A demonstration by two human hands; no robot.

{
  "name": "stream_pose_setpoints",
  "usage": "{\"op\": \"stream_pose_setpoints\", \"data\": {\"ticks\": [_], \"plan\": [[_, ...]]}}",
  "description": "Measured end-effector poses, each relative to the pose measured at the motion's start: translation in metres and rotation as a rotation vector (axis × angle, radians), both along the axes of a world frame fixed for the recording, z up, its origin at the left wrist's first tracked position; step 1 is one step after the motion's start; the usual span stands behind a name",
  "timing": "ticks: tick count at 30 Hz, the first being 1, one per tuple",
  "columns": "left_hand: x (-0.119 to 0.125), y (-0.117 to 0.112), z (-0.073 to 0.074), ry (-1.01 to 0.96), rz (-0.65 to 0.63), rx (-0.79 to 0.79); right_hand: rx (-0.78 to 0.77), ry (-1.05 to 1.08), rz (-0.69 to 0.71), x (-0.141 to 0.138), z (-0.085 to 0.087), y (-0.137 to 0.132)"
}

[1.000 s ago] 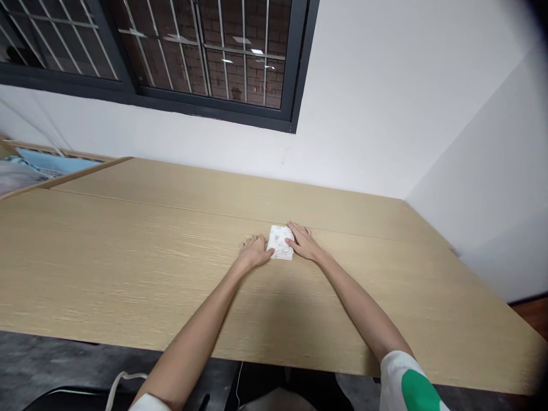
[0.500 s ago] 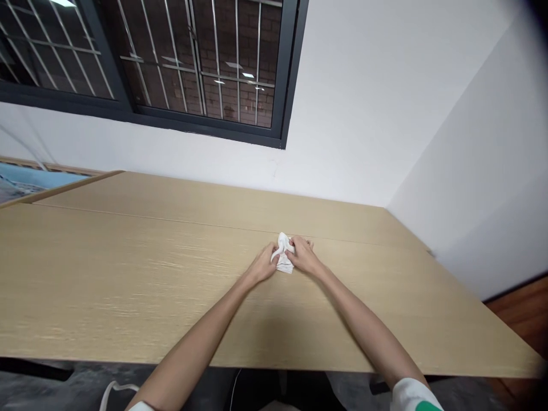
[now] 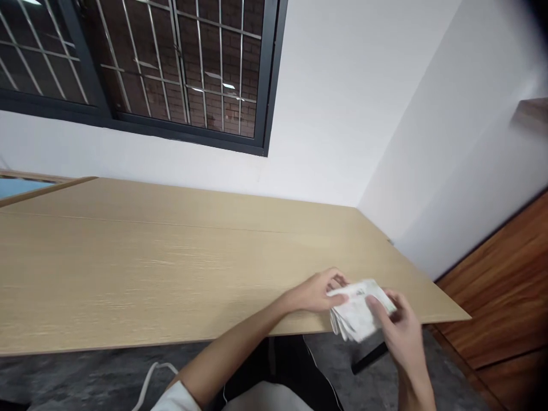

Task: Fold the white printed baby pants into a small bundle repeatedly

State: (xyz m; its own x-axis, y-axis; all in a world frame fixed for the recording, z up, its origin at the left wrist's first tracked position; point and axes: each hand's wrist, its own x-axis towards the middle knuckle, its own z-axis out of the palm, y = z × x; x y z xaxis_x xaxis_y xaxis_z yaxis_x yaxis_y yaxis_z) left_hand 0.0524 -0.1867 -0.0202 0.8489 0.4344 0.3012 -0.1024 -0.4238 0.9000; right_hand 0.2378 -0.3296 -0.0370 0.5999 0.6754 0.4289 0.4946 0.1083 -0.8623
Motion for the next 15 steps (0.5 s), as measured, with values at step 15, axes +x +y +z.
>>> {"op": "stream_pose_setpoints", "data": {"ticks": [15], "plan": [[0.093,-0.139,-0.033,-0.074,-0.520,0.234,0.100,0.739,-0.509,0.021,-0.049,-0.147]]}}
